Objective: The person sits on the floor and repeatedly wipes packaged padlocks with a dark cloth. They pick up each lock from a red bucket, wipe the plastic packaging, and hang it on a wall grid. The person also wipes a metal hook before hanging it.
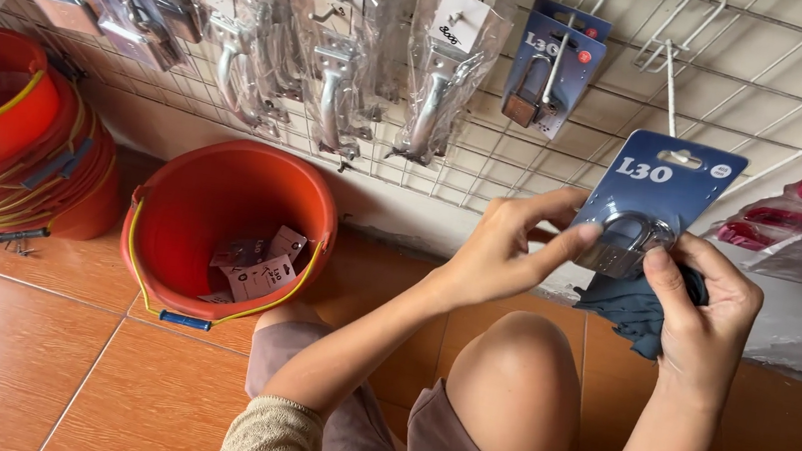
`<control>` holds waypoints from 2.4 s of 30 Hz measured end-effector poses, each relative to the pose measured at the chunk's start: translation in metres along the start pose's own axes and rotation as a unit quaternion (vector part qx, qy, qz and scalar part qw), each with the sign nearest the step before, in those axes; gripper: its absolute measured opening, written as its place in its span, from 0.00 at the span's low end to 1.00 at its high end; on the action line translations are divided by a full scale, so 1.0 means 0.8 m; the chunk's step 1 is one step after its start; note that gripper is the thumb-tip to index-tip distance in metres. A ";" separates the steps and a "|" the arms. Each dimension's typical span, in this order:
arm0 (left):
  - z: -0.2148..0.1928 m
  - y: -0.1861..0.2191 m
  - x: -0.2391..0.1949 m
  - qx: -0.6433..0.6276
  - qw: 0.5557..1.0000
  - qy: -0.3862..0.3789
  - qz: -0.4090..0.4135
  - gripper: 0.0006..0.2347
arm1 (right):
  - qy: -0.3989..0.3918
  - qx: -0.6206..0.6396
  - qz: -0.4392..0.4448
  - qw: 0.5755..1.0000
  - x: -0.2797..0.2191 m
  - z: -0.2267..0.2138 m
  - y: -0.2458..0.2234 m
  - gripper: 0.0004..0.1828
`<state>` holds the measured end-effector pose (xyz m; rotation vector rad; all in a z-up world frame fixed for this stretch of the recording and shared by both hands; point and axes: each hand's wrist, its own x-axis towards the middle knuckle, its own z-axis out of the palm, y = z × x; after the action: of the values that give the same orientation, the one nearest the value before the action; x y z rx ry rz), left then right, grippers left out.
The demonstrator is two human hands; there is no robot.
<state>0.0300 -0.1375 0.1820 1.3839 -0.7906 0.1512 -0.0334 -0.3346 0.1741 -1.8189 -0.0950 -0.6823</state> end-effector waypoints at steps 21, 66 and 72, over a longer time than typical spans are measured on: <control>0.012 -0.074 0.065 0.080 0.991 0.107 0.031 0.07 | -0.018 -0.025 -0.020 0.999 0.073 0.016 0.058 0.13; 0.042 -0.224 0.083 0.075 0.982 0.134 -0.106 0.16 | -0.010 0.068 0.023 0.997 0.138 0.042 0.184 0.13; 0.046 -0.278 0.070 0.040 0.987 0.110 -0.107 0.30 | -0.052 0.159 0.042 0.985 0.134 0.024 0.226 0.06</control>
<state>0.1753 -0.2395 0.0326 1.4900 -0.4531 0.1662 0.1337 -0.4110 0.0698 -1.5407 -0.1844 -0.4817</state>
